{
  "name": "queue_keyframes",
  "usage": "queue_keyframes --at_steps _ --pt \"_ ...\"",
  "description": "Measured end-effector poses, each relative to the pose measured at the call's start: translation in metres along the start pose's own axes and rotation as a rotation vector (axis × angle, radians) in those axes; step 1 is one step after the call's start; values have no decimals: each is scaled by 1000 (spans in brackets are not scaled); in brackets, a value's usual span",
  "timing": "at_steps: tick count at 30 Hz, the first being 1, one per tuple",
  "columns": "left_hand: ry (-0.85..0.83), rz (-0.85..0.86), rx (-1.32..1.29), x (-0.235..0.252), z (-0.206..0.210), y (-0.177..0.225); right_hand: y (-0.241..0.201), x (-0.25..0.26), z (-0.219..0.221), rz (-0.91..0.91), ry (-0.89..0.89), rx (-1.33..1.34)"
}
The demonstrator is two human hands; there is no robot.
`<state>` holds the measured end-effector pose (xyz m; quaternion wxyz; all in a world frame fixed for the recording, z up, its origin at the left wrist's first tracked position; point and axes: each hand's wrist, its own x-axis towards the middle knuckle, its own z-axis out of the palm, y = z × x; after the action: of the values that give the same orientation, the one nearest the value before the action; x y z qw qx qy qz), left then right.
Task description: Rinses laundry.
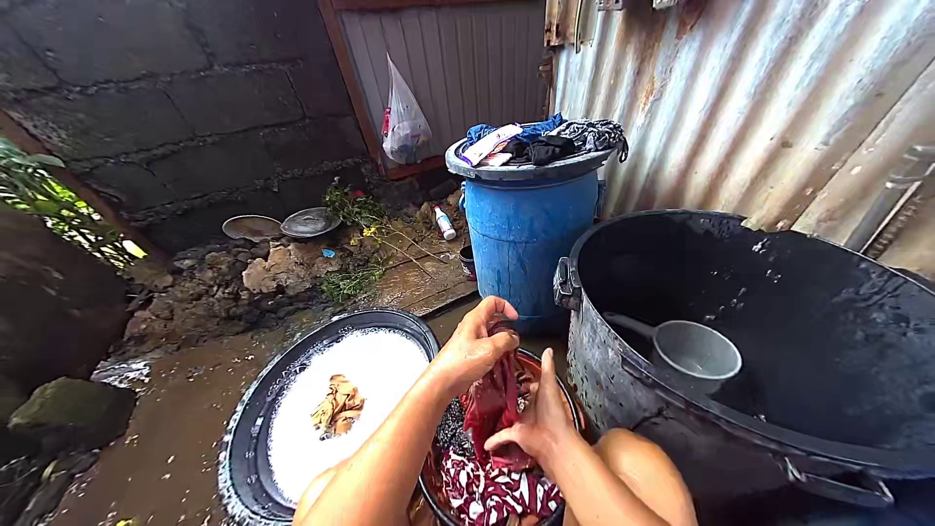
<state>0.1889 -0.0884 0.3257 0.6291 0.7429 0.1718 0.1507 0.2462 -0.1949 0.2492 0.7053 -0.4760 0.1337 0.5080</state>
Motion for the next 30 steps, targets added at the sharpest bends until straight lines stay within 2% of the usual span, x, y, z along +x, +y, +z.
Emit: queue_keyframes --at_steps 2,4,5,7,9,10,12,14,16,19,21,23,25,26,27,28,30 --pt "26 75 -208 -4 -1 3 16 25 -3 95 5 90" --pt "204 66 -261 3 -17 -29 21 31 0 79 25 148" --pt "289 -10 -204 6 -27 -55 22 31 3 51 41 156" --pt "355 -260 -165 2 -33 -113 22 33 6 12 11 128" --pt "383 -447 -444 -17 -9 -156 22 34 12 6 -51 70" --pt "431 -456 -632 -26 7 -171 22 35 13 11 -83 31" --pt "413 -318 -1035 -31 22 -196 20 38 12 32 -130 -54" --pt "399 -161 -1134 -23 19 -193 8 44 5 54 -175 -114" --pt "419 -146 -981 -9 7 -173 -11 50 -2 20 -113 -161" --pt "456 -100 -535 10 -4 -127 -29 57 -13 -46 47 -244" --pt "331 111 -253 14 2 -107 -32 58 -23 83 -37 -274" --pt "114 452 116 12 10 -96 -26 55 -27 150 -179 -183" --pt "-38 767 432 6 21 -81 -16 52 -31 29 -394 67" --pt "-56 894 572 3 24 -74 -12 56 -34 -65 -548 202" --pt "-14 1001 680 0 23 -69 -12 57 -33 -148 -646 297" --pt "86 1072 759 0 19 -68 -16 57 -29 -213 -671 353" --pt "285 1055 801 6 4 -76 -29 56 -15 -259 -645 375"
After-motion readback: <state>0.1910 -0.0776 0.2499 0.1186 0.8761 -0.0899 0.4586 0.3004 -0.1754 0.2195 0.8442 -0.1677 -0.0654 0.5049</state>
